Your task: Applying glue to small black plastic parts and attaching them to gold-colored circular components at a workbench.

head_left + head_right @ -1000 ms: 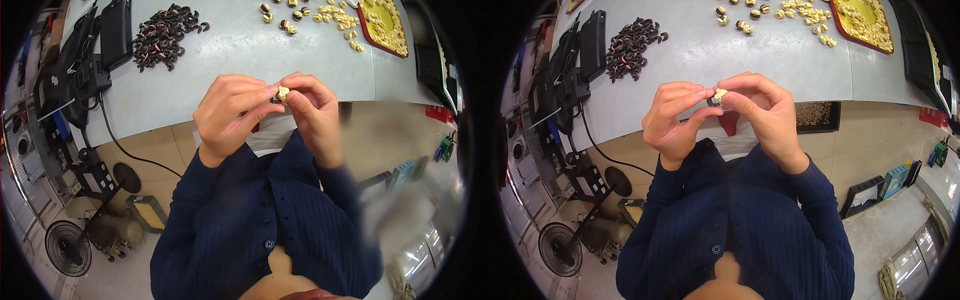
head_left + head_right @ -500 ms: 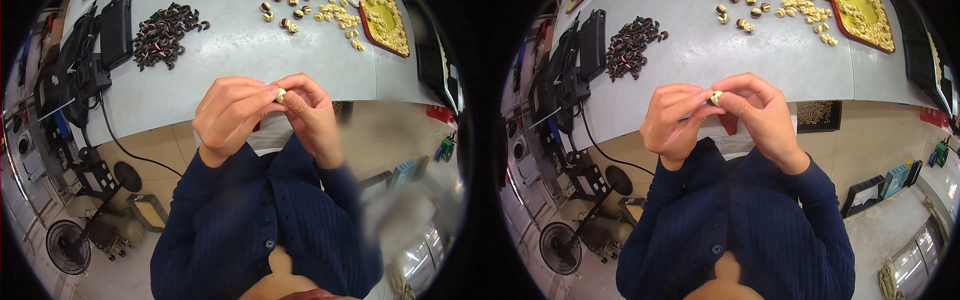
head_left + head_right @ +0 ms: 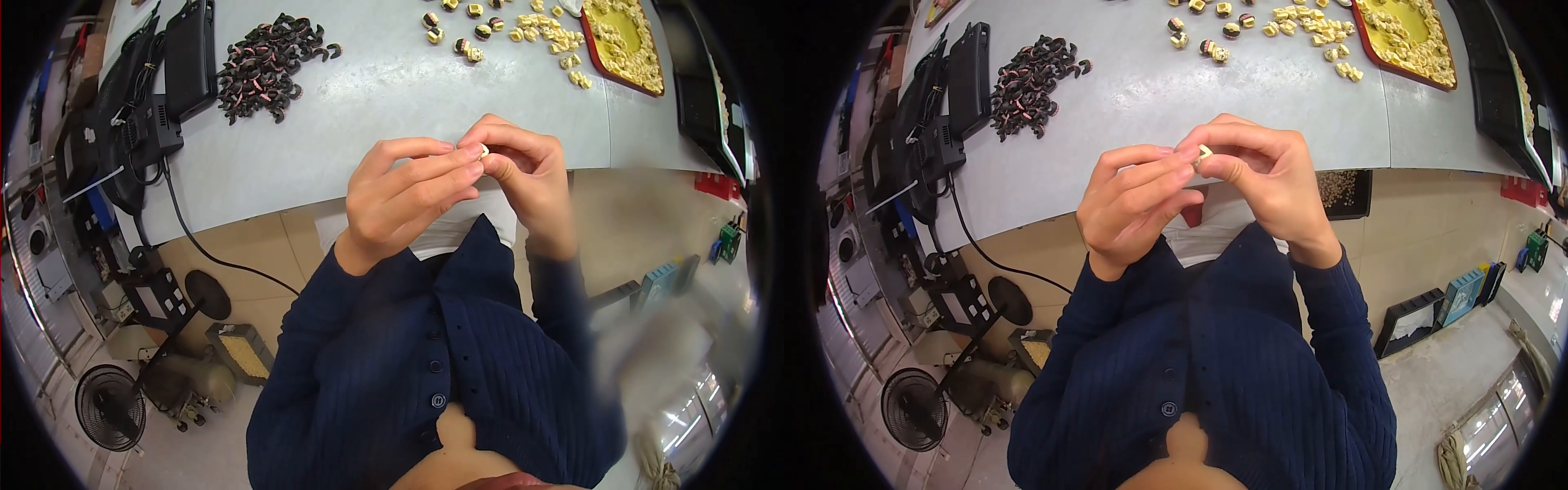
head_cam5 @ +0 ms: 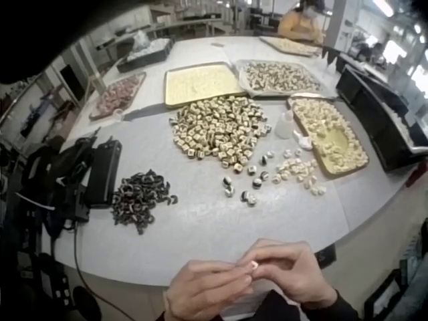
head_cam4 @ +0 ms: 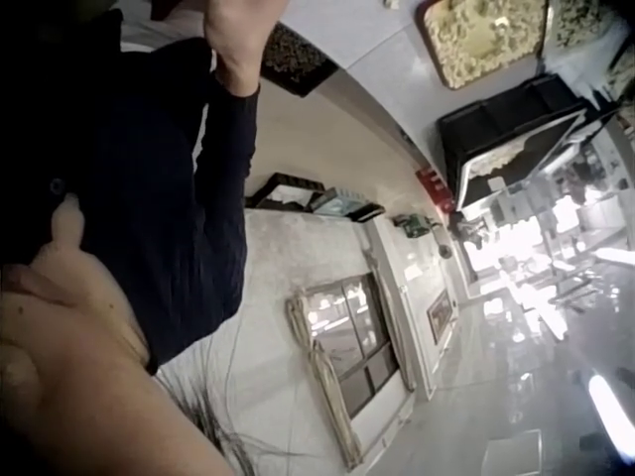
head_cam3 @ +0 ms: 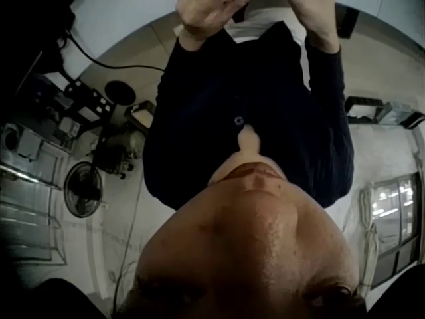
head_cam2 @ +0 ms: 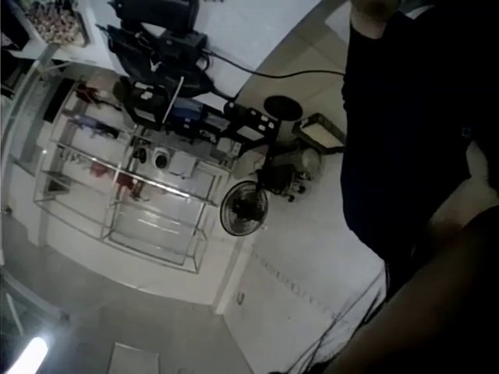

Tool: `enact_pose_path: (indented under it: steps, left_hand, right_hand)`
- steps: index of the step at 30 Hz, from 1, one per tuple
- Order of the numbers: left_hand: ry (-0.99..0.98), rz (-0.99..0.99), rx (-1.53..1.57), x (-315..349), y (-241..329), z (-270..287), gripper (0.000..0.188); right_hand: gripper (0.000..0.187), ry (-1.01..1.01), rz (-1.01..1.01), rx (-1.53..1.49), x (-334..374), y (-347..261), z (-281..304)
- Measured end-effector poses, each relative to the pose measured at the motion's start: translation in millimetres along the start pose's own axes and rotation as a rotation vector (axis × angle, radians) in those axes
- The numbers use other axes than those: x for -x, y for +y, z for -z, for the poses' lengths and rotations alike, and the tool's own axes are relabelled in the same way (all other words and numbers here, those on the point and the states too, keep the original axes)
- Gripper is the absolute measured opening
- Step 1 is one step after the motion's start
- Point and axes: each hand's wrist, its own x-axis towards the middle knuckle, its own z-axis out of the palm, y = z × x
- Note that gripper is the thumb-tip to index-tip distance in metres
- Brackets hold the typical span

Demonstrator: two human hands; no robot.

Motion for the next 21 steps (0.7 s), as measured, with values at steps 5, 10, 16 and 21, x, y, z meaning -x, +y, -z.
enact_pose_path:
  steps: [5,10,16,21]
  left_hand:
    - [0.003,-0.023,-0.024,2,-3,5,0.033]
    - [0.052,0.207,0.242,-1,3,10,0.022]
    - [0.092,0.383,0.543,2,4,10,0.026]
    - [0.114,0.503,0.73,2,9,11,0.033]
  right_hand:
    - [0.023,-0.027,-0.044,-0.018,-1,-5,-4]
    - [0.022,-0.031,-0.059,-0.069,2,-7,-10]
    - [0.027,-0.007,-0.115,-0.157,5,-7,-13]
    - [0.029,-0.043,-0.19,-0.219,6,-5,-12]
